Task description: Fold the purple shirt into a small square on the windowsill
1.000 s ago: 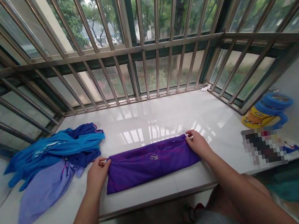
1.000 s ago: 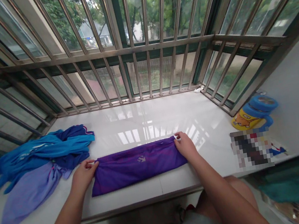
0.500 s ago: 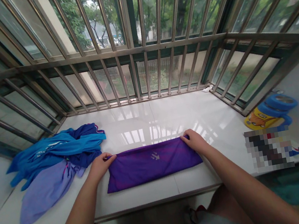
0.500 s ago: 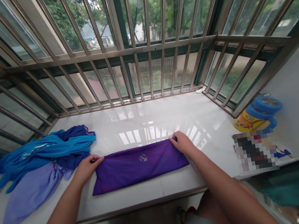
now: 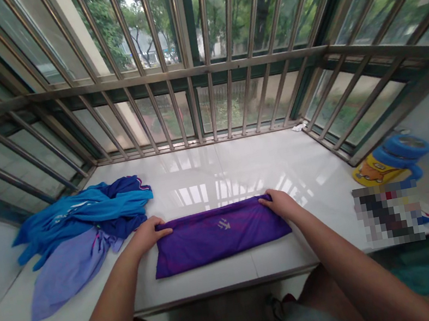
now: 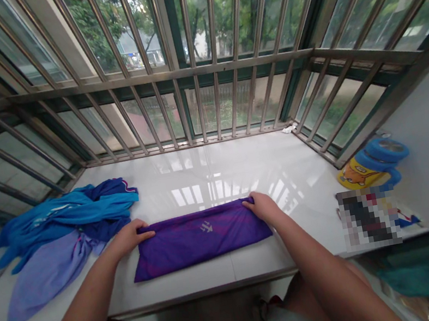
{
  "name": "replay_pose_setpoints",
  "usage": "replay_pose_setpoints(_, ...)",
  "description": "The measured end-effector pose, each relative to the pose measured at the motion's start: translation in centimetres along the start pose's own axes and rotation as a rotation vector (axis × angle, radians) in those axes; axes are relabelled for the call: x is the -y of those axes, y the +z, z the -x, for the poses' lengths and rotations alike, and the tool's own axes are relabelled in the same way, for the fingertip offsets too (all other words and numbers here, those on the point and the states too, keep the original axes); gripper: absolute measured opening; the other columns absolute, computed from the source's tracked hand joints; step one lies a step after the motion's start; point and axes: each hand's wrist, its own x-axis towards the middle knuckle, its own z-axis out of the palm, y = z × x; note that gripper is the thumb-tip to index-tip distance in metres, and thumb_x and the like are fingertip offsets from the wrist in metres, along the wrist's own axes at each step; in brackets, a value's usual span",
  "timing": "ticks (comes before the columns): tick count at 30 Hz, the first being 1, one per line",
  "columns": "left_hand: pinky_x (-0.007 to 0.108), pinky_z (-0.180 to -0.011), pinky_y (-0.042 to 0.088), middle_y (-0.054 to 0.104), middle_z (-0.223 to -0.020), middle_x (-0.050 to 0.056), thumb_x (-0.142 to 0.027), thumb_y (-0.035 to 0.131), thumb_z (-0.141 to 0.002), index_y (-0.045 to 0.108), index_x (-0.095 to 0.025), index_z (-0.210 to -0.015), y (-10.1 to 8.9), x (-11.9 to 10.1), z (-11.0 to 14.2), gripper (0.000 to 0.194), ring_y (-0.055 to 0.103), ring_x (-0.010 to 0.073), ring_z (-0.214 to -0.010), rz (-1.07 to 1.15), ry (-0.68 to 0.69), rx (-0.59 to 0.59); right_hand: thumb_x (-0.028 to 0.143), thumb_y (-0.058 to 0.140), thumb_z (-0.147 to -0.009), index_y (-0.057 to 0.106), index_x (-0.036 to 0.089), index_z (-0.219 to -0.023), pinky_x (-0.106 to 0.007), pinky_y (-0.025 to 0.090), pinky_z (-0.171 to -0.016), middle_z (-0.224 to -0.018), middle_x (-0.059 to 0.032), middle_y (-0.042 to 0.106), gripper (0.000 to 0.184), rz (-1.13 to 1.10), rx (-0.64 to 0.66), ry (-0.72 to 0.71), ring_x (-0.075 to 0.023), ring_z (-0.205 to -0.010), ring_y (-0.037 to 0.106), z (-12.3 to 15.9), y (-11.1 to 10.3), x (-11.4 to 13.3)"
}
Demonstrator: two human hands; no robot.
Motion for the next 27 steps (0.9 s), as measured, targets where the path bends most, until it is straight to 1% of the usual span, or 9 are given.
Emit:
replay_pose_setpoints(4, 0.031, -0.067, 0.046, 0.07, -0.071, 0.001, -0.07, 0.079, -0.068, 0.07, -0.024, -0.072, -1.9, -0.9, 0.0, 0.047, 0.063, 0.0237, -0.073, 0.107, 0.041, 0.127, 0.047, 0.069, -0.094, 0.069, 0.024, -0.088, -0.031, 0.047, -0.071, -0.087, -0.0032, 0.075, 0.023, -0.101, 0.0, -0.048, -0.0229, -0.082, 0.068, -0.3, -2.7, 0.8)
replay_pose_setpoints(7, 0.03, -0.068, 0.048, 0.07, -0.074, 0.0, -0.07, 0.081, -0.07, 0.068, -0.023, -0.079, -3.8, -2.7, 0.8, 0.049, 0.063, 0.0223, -0.073, 0.127, 0.104, -0.024, 0.049, 0.069, -0.092, 0.074, 0.026, -0.104, -0.033, 0.051, -0.073, -0.089, -0.0017, 0.077, 0.027, -0.219, -0.012, -0.112, -0.0228, -0.081, 0.068, 0.1, -5.7, 1.2)
replay_pose_setpoints(10, 0.034, -0.081, 0.055, 0.078, -0.093, 0.004, -0.071, 0.079, -0.075, 0.076, -0.023, -0.1, -5.3, -4.3, 2.4, 0.055, 0.07, 0.0266, -0.088, 0.099, 0.182, -0.192, 0.046, 0.071, -0.092, 0.075, 0.029, -0.127, -0.037, 0.055, -0.083, -0.106, -0.0034, 0.08, 0.039, -0.274, -0.071, -0.258, -0.0243, -0.086, 0.069, 1.4, -8.8, 0.9)
replay_pose_setpoints(13, 0.04, -0.097, 0.057, 0.081, -0.11, 0.009, -0.059, 0.073, -0.089, 0.081, -0.026, -0.114, -4.6, -4.3, 4.7, 0.043, 0.072, 0.0299, -0.106, 0.003, 0.366, -0.211, 0.034, 0.064, -0.094, 0.08, 0.03, -0.121, -0.042, 0.054, -0.095, -0.113, -0.0068, 0.079, 0.032, -0.093, -0.161, -0.388, -0.0279, -0.1, 0.07, 3.4, -10.0, -0.3)
replay_pose_setpoints(16, 0.04, -0.098, 0.057, 0.081, -0.109, 0.01, -0.032, 0.066, -0.096, 0.085, -0.029, -0.109, -0.9, -2.7, 7.3, 0.023, 0.072, 0.0277, -0.106, -0.142, 0.554, -0.125, 0.023, 0.061, -0.089, 0.084, 0.027, -0.108, -0.041, 0.053, -0.097, -0.11, -0.0105, 0.078, 0.029, 0.118, -0.184, -0.362, -0.0294, -0.105, 0.07, 5.9, -8.4, -2.5)
replay_pose_setpoints(19, 0.036, -0.088, 0.06, 0.081, -0.105, 0.008, -0.015, 0.061, -0.093, 0.085, -0.03, -0.107, 4.1, -1.1, 10.1, 0.032, 0.073, 0.0248, -0.098, -0.234, 0.582, -0.033, 0.025, 0.066, -0.087, 0.083, 0.028, -0.106, -0.036, 0.053, -0.081, -0.099, -0.0099, 0.079, 0.026, 0.235, -0.118, -0.128, -0.028, -0.09, 0.073, 8.8, -5.2, -5.1)
replay_pose_setpoints(21, 0.034, -0.084, 0.062, 0.081, -0.104, 0.006, -0.012, 0.059, -0.092, 0.085, -0.03, -0.11, 6.6, -0.6, 12.0, 0.036, 0.074, 0.0237, -0.094, -0.232, 0.574, -0.011, 0.029, 0.066, -0.088, 0.082, 0.03, -0.108, -0.034, 0.051, -0.074, -0.091, -0.0076, 0.081, 0.025, 0.202, -0.082, 0.021, -0.0273, -0.083, 0.074, 10.5, -3.2, -6.7)
replay_pose_setpoints(24, 0.033, -0.089, 0.064, 0.08, -0.111, 0.006, -0.01, 0.057, -0.094, 0.081, -0.029, -0.119, 8.1, -0.9, 14.6, 0.04, 0.076, 0.0224, -0.099, -0.18, 0.567, -0.069, 0.034, 0.059, -0.09, 0.08, 0.029, -0.113, -0.033, 0.052, -0.075, -0.092, -0.0051, 0.082, 0.031, 0.027, -0.116, 0.179, -0.0261, -0.084, 0.075, 12.1, -1.5, -7.9)
replay_pose_setpoints(27, 0.034, -0.091, 0.065, 0.078, -0.115, 0.007, -0.018, 0.062, -0.097, 0.08, -0.028, -0.121, 7.8, -2.1, 16.2, 0.032, 0.076, 0.0227, -0.101, -0.16, 0.574, -0.109, 0.04, 0.051, -0.091, 0.078, 0.024, -0.11, -0.033, 0.054, -0.072, -0.089, -0.0046, 0.079, 0.036, -0.206, -0.197, 0.322, -0.024, -0.08, 0.074, 12.4, -0.6, -7.8)
